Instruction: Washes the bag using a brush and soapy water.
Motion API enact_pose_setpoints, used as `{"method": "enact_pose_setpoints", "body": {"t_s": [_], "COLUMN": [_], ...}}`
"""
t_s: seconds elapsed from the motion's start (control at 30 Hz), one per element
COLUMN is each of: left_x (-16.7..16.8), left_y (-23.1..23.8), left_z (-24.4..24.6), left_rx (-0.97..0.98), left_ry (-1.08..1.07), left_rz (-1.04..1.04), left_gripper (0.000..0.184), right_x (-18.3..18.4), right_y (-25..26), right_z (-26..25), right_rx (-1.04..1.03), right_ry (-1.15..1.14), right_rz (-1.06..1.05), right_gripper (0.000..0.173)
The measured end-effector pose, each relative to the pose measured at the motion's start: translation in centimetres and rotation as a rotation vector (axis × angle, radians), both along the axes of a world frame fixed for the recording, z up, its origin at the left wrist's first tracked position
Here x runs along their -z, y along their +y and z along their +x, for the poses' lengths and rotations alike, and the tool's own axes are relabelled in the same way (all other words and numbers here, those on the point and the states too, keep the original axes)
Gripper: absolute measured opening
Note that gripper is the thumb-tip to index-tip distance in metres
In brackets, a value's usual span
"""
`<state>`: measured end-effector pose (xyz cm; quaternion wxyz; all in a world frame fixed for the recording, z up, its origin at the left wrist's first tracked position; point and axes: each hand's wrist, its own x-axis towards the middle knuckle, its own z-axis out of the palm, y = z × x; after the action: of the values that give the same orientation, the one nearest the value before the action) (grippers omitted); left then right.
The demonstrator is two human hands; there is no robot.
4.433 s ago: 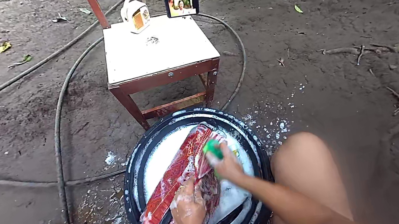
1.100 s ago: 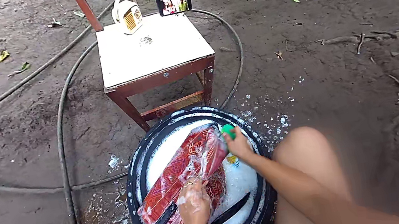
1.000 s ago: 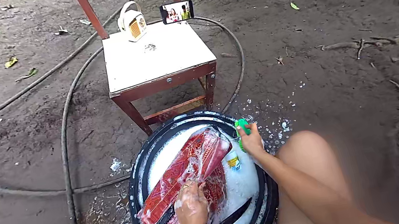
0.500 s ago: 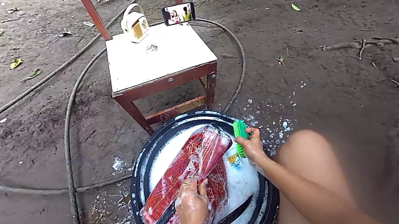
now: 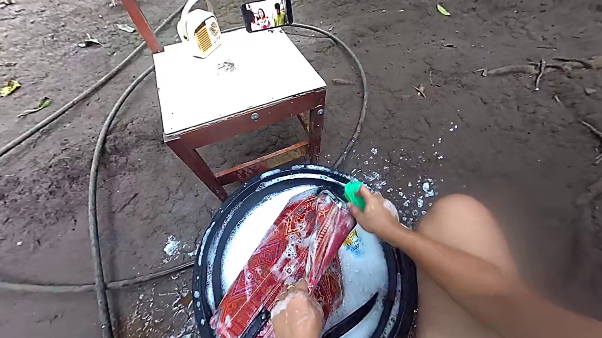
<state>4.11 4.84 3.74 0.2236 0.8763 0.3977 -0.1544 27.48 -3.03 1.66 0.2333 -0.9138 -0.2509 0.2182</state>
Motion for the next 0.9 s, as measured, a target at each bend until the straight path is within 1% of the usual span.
{"method": "enact_pose_setpoints", "body": {"t_s": [0.03,0.07,0.13,0.17,0.2,0.23,0.33,0.4,0.53,0.73,0.9], "left_x": [0.0,0.0,0.1,0.1,0.2,0.4,0.4,0.5,0.3,0.5,1.0], "left_y": [0.1,0.2,0.1,0.1,0.0,-0.2,-0.4,-0.2,0.4,0.5,0.7], "left_z": [0.1,0.3,0.5,0.5,0.5,0.5,0.6,0.5,0.3,0.1,-0.2], "left_rx": [-0.001,-0.004,-0.007,0.0,0.009,0.018,0.034,0.034,0.025,0.034,0.034], "left_ry": [0.0,0.003,0.008,0.004,-0.004,-0.01,-0.004,-0.009,0.01,-0.005,-0.071], "left_rz": [0.009,0.01,0.003,0.014,0.023,0.027,0.007,-0.01,-0.05,-0.065,-0.064], "left_gripper": [0.034,0.035,0.036,0.035,0.034,0.034,0.035,0.034,0.036,0.038,0.037], "right_x": [0.0,-0.2,0.0,0.2,0.3,0.4,-0.1,-0.6,-0.4,0.1,0.4], "right_y": [-0.1,-0.4,-1.5,-1.9,-2.2,-2.3,-1.9,-1.6,-1.4,-1.6,-1.5], "right_z": [-1.4,-3.8,-9.3,-11.1,-11.9,-11.7,-8.4,-7.7,-8.5,-9.1,-9.2], "right_rx": [-0.015,-0.066,-0.214,-0.289,-0.343,-0.367,-0.358,-0.367,-0.365,-0.333,-0.326], "right_ry": [-0.017,-0.036,-0.089,-0.117,-0.149,-0.154,-0.042,0.0,0.008,0.01,0.02], "right_rz": [0.064,0.15,0.292,0.342,0.374,0.373,0.27,0.256,0.281,0.374,0.408], "right_gripper": [0.053,0.054,0.053,0.051,0.049,0.049,0.055,0.056,0.055,0.055,0.056]}}
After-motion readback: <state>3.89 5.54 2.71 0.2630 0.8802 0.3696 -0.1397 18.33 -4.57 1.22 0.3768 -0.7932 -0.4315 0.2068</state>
